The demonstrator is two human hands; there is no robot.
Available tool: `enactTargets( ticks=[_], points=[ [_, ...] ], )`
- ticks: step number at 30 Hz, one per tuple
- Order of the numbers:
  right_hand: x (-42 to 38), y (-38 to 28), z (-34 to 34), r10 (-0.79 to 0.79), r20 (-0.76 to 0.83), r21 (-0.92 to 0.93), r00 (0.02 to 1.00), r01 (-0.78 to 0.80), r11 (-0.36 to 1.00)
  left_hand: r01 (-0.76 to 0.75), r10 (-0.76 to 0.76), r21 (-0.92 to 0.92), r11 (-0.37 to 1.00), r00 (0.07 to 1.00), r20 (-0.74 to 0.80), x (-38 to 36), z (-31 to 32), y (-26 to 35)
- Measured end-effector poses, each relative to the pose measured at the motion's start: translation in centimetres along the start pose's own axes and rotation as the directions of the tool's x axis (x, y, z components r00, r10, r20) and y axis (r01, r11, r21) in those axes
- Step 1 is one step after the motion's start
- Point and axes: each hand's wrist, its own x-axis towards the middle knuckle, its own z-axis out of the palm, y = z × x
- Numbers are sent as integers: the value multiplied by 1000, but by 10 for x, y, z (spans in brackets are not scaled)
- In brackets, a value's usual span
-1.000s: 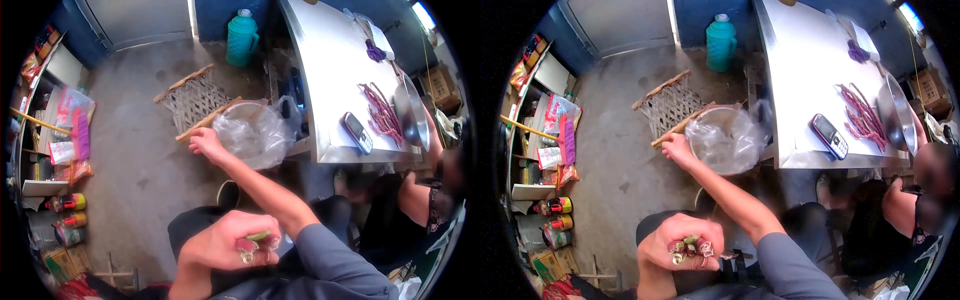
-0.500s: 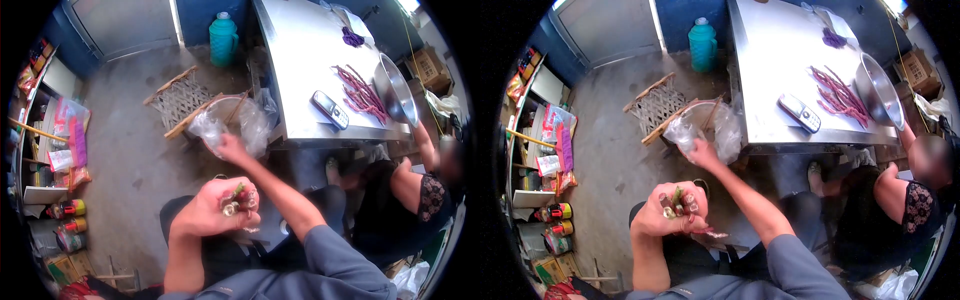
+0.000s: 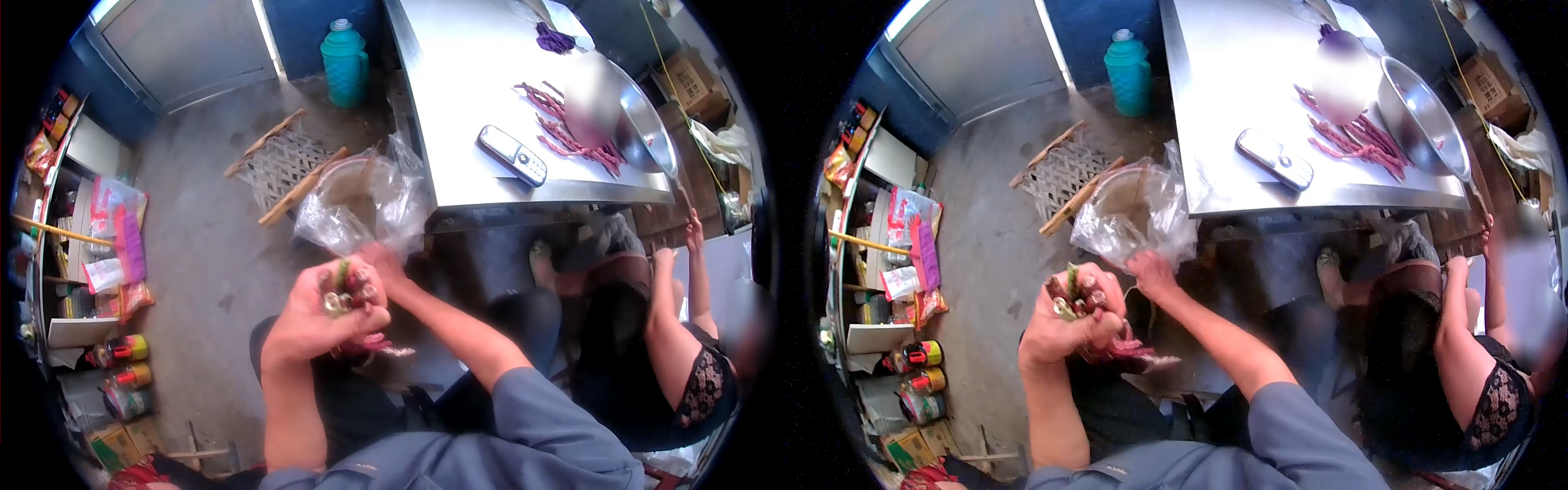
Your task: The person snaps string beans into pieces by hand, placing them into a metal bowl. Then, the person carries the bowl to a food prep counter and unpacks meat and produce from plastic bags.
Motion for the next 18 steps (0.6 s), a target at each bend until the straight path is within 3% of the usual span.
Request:
enactTargets(
  ticks=[1, 3, 5, 9, 10, 11, 13, 14, 15, 17, 18],
  points=[
    [1, -3, -11, -54, -42, -12, 998, 53, 999, -62, 61, -3, 998, 996, -59, 1, 0, -1],
    [-4, -9, -29, -118, -95, -14, 988, 117, 993, -43, 34, -38, 998, 975, -219, -1, -1, 0],
    [-13, -12, -35, -184, -152, -68, 971, 176, 982, -75, 78, 20, 997, 965, -252, 1, -3, 5],
    [-57, -12, -34, -194, -33, -178, 980, 185, 966, -41, 59, 61, 997, 937, -343, 7, -11, -8],
    [-72, -8, -23, -159, -41, -196, 986, 148, 969, 11, 24, 99, 995, 937, -348, 12, -14, -12],
    [-90, -12, -27, -82, -123, 33, 989, 87, 996, 64, -7, 145, 987, 932, -362, 15, -14, -17],
    [-125, 0, -17, -169, -69, -86, 983, 163, 983, 168, -60, 248, 954, 919, -390, 27, -17, -40],
    [-140, 3, -12, -107, 6, -99, 994, 107, 989, 214, -94, 260, 942, 909, -406, 33, -18, -55],
    [-152, 10, -8, -186, -26, -107, 982, 182, 977, 272, -136, 307, 912, 907, -398, 39, -13, -66],
    [-172, 8, 3, -138, -115, -145, 984, 120, 982, 421, -278, 325, 847, 871, -405, 49, -14, -102],
    [-174, 5, -2, -132, -128, -155, 983, 111, 982, 425, -265, 408, 808, 881, -393, 55, -21, -128]
  ],
)
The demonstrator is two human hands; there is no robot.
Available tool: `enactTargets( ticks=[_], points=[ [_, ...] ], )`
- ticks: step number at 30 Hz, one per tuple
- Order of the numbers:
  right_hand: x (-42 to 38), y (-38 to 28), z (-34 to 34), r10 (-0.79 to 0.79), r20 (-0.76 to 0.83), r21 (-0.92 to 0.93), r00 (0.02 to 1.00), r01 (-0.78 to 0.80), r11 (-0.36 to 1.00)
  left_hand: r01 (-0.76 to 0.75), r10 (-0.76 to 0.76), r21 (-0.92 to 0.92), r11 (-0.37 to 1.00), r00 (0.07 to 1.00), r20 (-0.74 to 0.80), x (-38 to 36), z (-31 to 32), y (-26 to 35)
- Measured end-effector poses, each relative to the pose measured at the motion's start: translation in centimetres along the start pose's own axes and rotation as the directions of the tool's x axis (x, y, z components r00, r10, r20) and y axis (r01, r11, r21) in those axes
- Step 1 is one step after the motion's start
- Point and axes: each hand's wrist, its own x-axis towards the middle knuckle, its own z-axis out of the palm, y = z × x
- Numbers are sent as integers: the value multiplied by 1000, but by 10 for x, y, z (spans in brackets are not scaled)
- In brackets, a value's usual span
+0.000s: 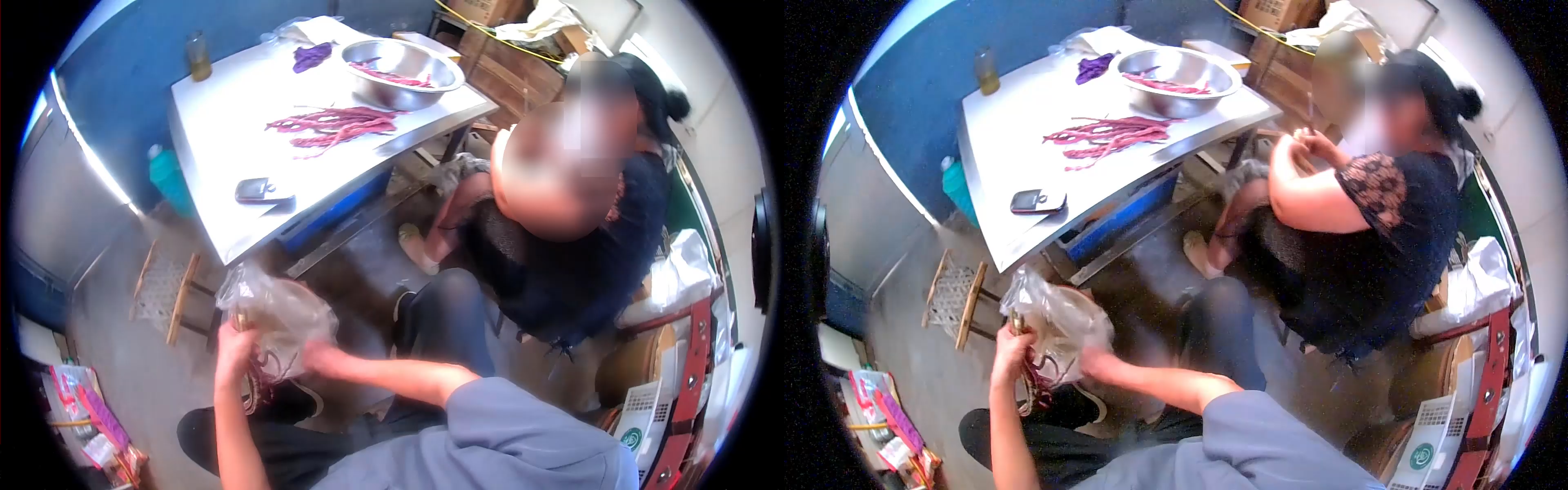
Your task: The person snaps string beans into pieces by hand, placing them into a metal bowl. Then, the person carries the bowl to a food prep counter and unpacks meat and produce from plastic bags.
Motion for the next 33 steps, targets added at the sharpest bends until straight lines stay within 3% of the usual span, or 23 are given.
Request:
enactTargets(
  ticks=[2, 3, 5, 6, 7, 10, 11, 12, 15, 16, 17, 18, 19, 20, 21, 23, 24, 25, 26, 28, 29, 31, 33],
  points=[
    [-2, -11, -12, 262, 198, 268, 945, -309, 912, -38, 41, 195, 980, 999, -9, 17, 20, -19],
    [-7, -11, -10, 270, 189, 267, 944, -314, 911, -44, 45, 202, 978, 999, -1, 23, 28, -28],
    [-14, -6, -5, 251, 92, 445, 964, -265, 855, -181, 187, 444, 878, 982, 30, 44, 34, -60],
    [-17, -3, -5, 152, 79, 309, 985, -169, 936, -255, 260, 608, 752, 962, 81, 61, 37, -80],
    [-20, -1, -3, 162, 67, 307, 985, -174, 935, -265, 265, 614, 744, 960, 93, 75, 35, -101],
    [-26, -6, -17, 178, 50, 175, 983, -184, 967, -29, -140, 567, 823, 958, 252, 39, 53, -73],
    [-26, -4, -23, 191, 62, 251, 980, -201, 947, -26, -144, 573, 819, 957, 250, 40, 52, -78],
    [-25, -3, -29, 204, 77, 326, 976, -218, 920, -72, -37, 585, 808, 984, 172, 42, 50, -87],
    [-21, -14, -52, 294, 133, 272, 946, -320, 908, -136, 149, 601, 788, 988, 28, 28, 56, -76],
    [-28, -6, -37, 260, 102, 250, 960, -278, 928, -149, 228, 604, 783, 972, -56, 20, 57, -68],
    [-30, 0, -19, 213, 75, 239, 974, -225, 945, -116, 170, 634, 765, 985, -25, 21, 56, -72],
    [-24, -13, -38, 340, 126, 458, 932, -359, 813, -71, 101, 666, 742, 995, -7, 23, 50, -77],
    [-18, -22, -65, 442, 224, 639, 869, -473, 606, 100, -123, 565, 819, 992, 2, 21, 55, -69],
    [-19, -18, -57, 439, 238, 638, 866, -480, 602, 94, -186, 575, 812, 977, 103, 37, 45, -91],
    [-22, -14, -43, 440, 250, 634, 862, -489, 599, -75, -20, 556, 828, 987, 162, 31, 47, -94],
    [-33, -3, -33, 202, 92, 258, 975, -219, 941, -158, 87, 400, 903, 978, 188, 33, 47, -95],
    [-34, 1, -31, 190, 67, 256, 979, -201, 945, 3, -37, 294, 956, 993, 112, 8, 56, -52],
    [-32, 5, -31, 182, 37, 246, 983, -185, 951, 42, -57, 223, 974, 997, 60, 2, 55, -35],
    [-30, 5, -33, 176, 37, 253, 984, -179, 951, -10, 4, 130, 992, 999, 44, 0, 53, -28],
    [-25, 4, -45, 370, 29, 317, 929, -360, 877, -71, 70, 36, 997, 997, 20, -7, 50, -19],
    [-23, 5, -53, 366, 31, 319, 930, -356, 879, -110, 111, -55, 992, 994, 15, -11, 49, -16],
    [-18, 9, -68, 293, 58, 111, 954, -298, 948, -149, 151, -147, 978, 989, 3, -22, 44, -7],
    [-17, 8, -75, 266, -40, 118, 963, -259, 959, -153, 187, -202, 967, 968, 166, -37, 38, 1]
  ],
)
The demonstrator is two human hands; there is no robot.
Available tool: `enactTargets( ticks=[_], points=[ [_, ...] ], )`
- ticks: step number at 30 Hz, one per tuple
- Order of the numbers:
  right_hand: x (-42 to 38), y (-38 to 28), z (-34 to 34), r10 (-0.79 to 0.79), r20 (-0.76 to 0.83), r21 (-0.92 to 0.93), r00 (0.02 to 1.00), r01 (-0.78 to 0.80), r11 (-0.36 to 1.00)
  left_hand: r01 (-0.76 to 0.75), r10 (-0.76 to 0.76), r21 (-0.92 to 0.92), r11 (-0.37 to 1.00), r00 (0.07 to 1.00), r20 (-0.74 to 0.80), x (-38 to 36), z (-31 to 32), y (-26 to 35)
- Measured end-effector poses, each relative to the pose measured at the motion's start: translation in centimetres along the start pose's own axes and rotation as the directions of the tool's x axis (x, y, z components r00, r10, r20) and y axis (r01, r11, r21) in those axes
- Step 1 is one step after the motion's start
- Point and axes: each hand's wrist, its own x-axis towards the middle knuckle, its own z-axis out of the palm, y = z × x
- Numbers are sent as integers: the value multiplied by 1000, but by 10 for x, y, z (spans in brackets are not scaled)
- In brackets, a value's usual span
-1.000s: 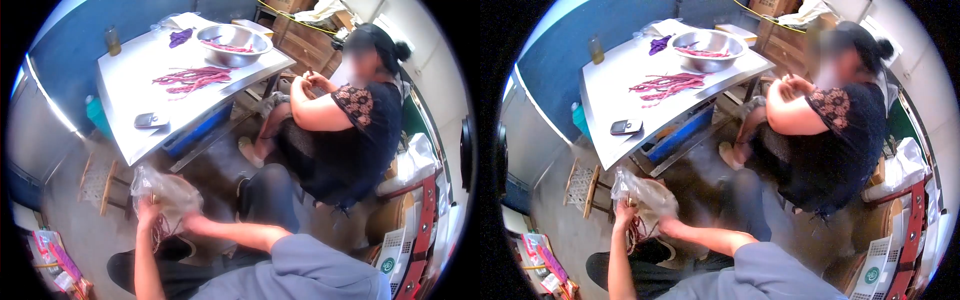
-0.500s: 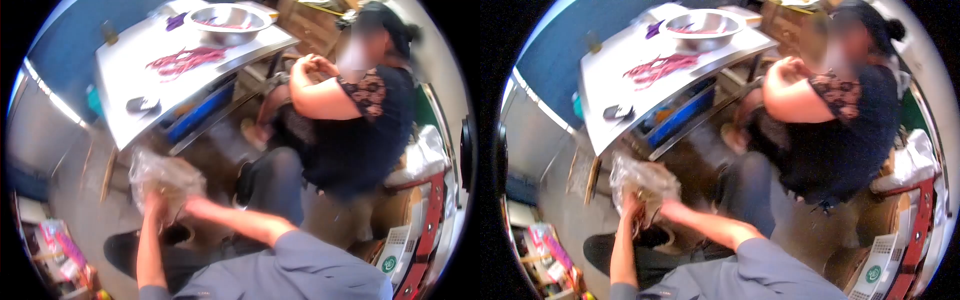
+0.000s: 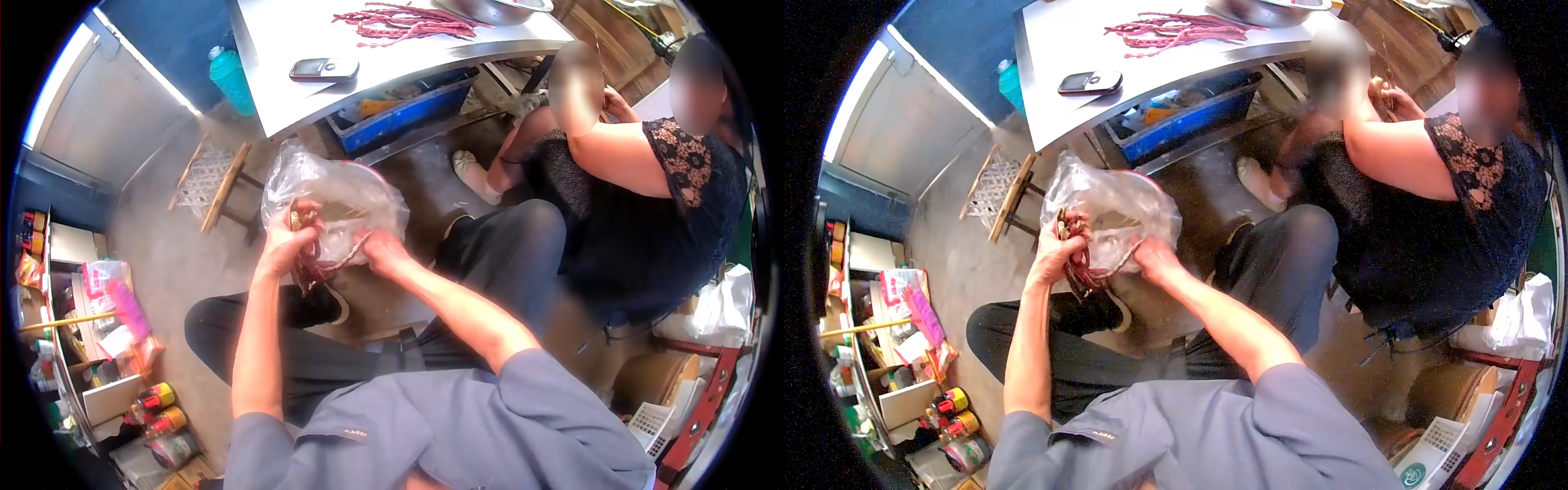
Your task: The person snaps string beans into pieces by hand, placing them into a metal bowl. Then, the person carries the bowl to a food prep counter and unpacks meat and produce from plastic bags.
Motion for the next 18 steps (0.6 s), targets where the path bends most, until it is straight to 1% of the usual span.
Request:
enactTargets(
  ticks=[1, 2, 3, 4, 6, 7, 8, 9, 10, 11, 12, 13, 14, 15, 16, 17, 18],
  points=[
    [-1, -1, -3, 32, -52, 56, 998, -29, 998, 0, -3, 32, 999, 996, 95, -7, 0, 5],
    [-1, -2, -7, 66, -103, 112, 992, -55, 992, 63, -78, 87, 994, 981, 176, -17, -2, 12],
    [-1, 3, -4, -26, -165, 14, 986, 28, 999, 125, -172, 198, 972, 955, 242, -25, -1, 13],
    [-3, 8, -2, -30, -161, 14, 986, 33, 999, 178, -272, 310, 934, 916, 294, -32, 1, 12],
    [-2, 10, -6, 51, 69, 42, 996, -54, 998, 5, -274, 522, 853, 856, 439, -39, 3, -10],
    [6, 0, -21, 47, 76, 46, 996, -50, 998, 111, -408, 568, 816, 806, 429, -45, 13, -7],
    [20, -13, -43, 87, 368, 97, 926, -132, 987, 72, -483, 663, 745, 745, 461, -44, 11, -25],
    [30, -19, -57, 101, 628, 117, 772, -223, 968, 90, -550, 719, 689, 711, 438, -47, 15, -34],
    [36, -18, -59, 76, 658, 116, 749, -200, 973, 103, -614, 769, 631, 672, 414, -51, 23, -38],
    [40, -14, -67, 57, 685, 182, 726, -246, 952, 99, -685, 830, 549, 622, 379, -52, 31, -42],
    [44, -20, -88, 35, 709, 245, 704, -293, 924, 101, -683, 827, 553, 623, 381, -52, 30, -49],
    [45, -22, -102, 32, 635, 364, 772, -335, 869, 58, -657, 837, 544, 650, 383, -50, 28, -63],
    [44, -14, -99, 71, 585, 460, 808, -403, 791, 15, -630, 846, 533, 675, 385, -46, 24, -81],
    [48, -11, -101, 131, 519, 487, 844, -419, 766, -112, -562, 862, 494, 716, 415, -34, 8, -125],
    [50, -9, -101, 191, 451, 516, 872, -429, 741, -89, -582, 877, 472, 715, 386, -28, 3, -134],
    [51, -4, -89, 289, 291, 561, 912, -408, 721, -226, -456, 893, 390, 795, 401, -24, -4, -148],
    [55, -7, -83, 384, 124, 603, 915, -377, 703, -345, -319, 896, 281, 847, 426, -23, -6, -149]
  ],
)
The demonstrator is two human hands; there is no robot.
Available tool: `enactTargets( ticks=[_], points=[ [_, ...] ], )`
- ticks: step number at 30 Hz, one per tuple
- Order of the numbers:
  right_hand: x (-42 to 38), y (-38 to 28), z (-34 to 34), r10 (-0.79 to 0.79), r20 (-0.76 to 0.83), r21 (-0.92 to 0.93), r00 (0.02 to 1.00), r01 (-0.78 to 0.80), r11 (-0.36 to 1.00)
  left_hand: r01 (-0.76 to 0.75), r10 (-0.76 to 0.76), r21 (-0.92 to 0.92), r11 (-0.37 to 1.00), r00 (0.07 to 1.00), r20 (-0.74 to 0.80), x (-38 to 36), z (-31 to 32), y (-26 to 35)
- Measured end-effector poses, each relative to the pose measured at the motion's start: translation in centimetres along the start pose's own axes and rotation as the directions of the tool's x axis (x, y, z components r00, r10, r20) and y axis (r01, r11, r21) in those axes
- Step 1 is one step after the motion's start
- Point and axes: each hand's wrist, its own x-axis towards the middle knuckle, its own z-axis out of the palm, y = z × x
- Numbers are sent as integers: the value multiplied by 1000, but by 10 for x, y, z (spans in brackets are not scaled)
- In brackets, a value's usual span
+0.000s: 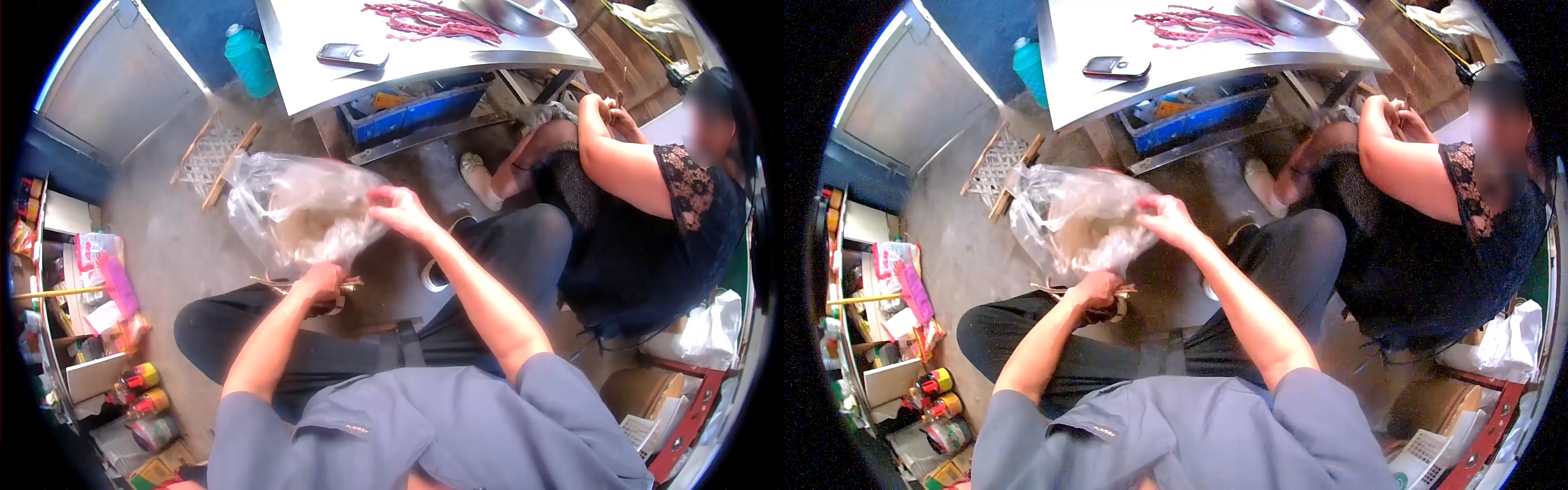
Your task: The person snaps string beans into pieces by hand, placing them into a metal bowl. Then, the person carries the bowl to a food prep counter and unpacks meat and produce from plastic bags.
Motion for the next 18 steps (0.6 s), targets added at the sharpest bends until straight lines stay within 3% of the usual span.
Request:
enactTargets(
  ticks=[1, 2, 3, 4, 5, 6, 8, 10, 12, 13, 14, 15, 16, 18],
  points=[
    [-2, -9, -4, 112, -2, -48, 994, -112, 993, 37, -38, 17, 999, 998, 48, 3, -4, -6],
    [0, 2, 1, 113, 1, -51, 994, -112, 992, 38, -38, 14, 999, 998, 47, 2, -3, -10],
    [4, 29, 8, -52, -189, -220, 981, 9, 976, -12, 12, 27, 1000, 1000, 1, 1, 2, -17],
    [8, 37, 13, -246, -338, -401, 909, 97, 911, -60, 62, 43, 997, 997, -48, -1, -2, -17],
    [11, 46, 11, 76, -244, -202, 967, -128, 971, -8, 11, 73, 997, 999, -38, -4, -5, -17],
    [11, 47, 13, 78, -240, -205, 968, -129, 970, -7, 9, 68, 998, 999, -40, -2, -2, -23],
    [9, 46, 15, 459, -120, 62, 880, -455, 888, 5, -3, 20, 1000, 996, -84, 1, 4, -38],
    [7, 70, 17, 543, -2, 25, 840, -543, 839, 71, -67, 67, 995, 996, -60, 6, 9, -56],
    [-2, 79, 18, 632, 115, -40, 766, -633, 774, 81, -64, 57, 995, 966, -250, 4, 5, -65],
    [-4, 77, 17, 635, 113, -42, 764, -635, 772, 152, -145, 15, 988, 966, -216, 3, 0, -62],
    [-4, 74, 17, 481, 96, -314, 872, -432, 846, 152, -147, 8, 988, 965, -217, 3, -2, -56],
    [-3, 63, 17, 304, 135, -559, 943, -181, 809, 176, -171, 16, 984, 972, -161, 4, -3, -54],
    [0, 37, 14, 300, 138, -565, 944, -174, 806, 199, -195, 27, 980, 975, -108, 5, -6, -52],
    [-1, -25, 10, 330, 163, -297, 930, -273, 915, 219, -220, -32, 975, 974, -53, 5, 1, -47]
  ],
)
